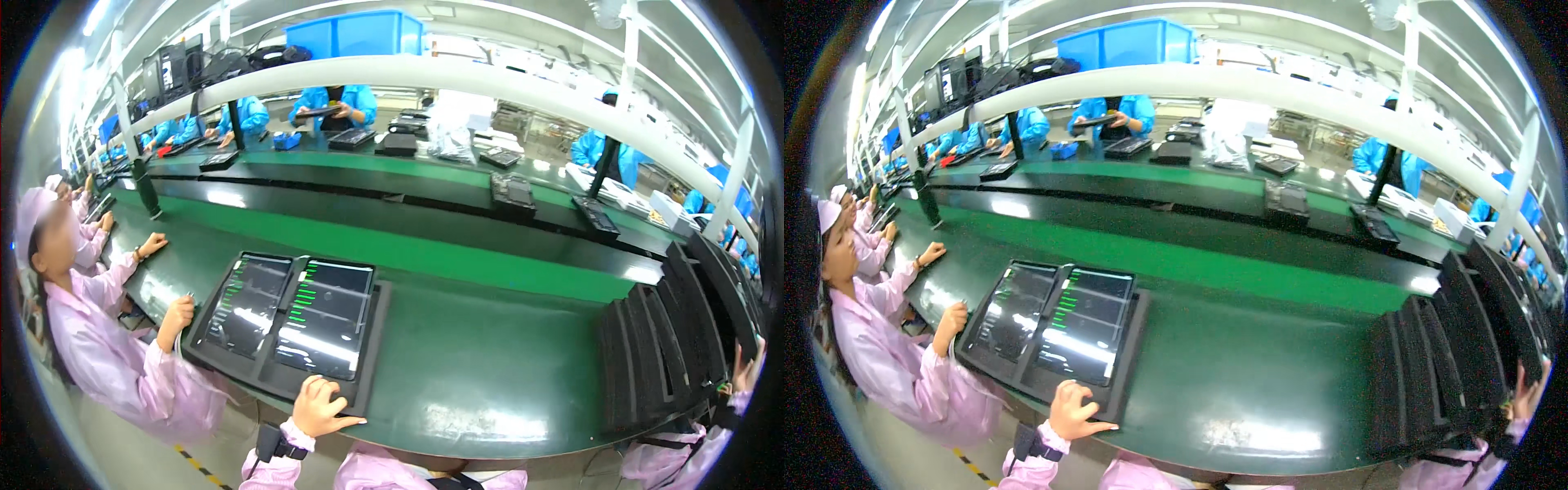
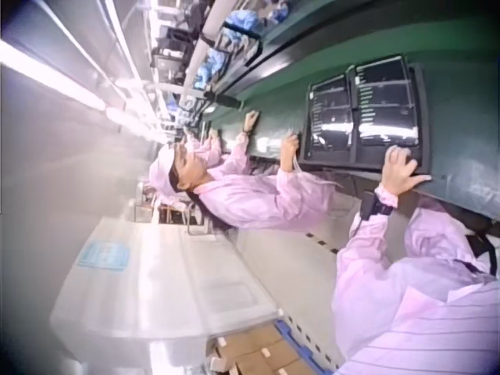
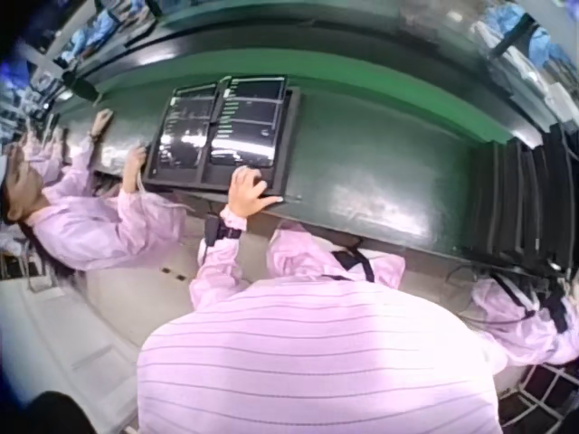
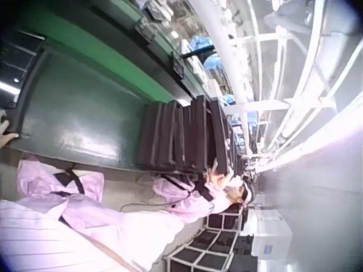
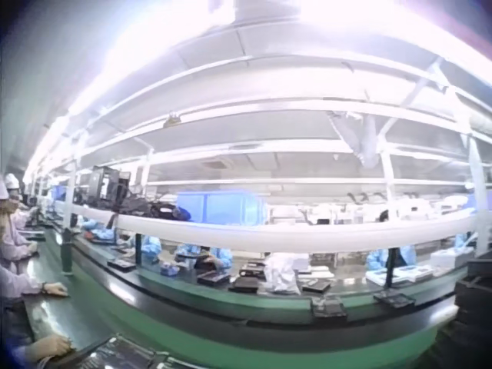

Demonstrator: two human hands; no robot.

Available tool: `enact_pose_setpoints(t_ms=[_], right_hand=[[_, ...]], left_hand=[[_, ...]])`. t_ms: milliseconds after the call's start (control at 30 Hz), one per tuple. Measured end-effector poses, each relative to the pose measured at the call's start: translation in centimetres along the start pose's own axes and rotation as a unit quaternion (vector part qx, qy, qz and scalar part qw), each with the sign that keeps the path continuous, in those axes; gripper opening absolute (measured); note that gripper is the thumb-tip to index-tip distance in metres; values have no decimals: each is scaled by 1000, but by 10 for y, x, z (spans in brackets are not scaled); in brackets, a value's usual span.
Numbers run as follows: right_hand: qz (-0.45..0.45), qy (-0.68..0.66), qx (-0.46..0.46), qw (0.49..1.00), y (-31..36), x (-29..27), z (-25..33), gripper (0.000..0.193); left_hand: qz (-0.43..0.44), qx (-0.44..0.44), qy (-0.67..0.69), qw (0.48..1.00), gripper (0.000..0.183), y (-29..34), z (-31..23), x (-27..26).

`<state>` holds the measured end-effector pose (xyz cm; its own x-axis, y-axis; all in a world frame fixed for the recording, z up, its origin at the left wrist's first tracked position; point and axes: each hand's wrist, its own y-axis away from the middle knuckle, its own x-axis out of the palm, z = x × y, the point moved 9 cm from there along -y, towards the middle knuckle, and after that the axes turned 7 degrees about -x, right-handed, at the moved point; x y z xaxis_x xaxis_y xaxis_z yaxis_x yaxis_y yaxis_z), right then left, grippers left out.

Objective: Testing software or hardware functionality on two tablet devices at a factory assembly line.

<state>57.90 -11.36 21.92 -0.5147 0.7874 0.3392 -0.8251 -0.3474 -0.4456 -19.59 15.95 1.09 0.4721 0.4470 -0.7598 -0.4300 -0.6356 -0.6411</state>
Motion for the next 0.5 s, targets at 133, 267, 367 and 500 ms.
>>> enact_pose_setpoints(t_ms=[133,267,367,500], right_hand=[[81,-138,66,985,59,72,9,26],[43,-199,66,977,129,146,-5,28],[-21,-167,43,985,181,160,1,33],[-30,-197,40,979,250,186,-8,35]], left_hand=[[-40,-66,38,996,49,-9,32,-2],[-7,-294,36,955,53,4,67,-14],[-34,-157,174,972,39,-63,-42,-23],[204,-122,768,594,42,-115,-200,38]])
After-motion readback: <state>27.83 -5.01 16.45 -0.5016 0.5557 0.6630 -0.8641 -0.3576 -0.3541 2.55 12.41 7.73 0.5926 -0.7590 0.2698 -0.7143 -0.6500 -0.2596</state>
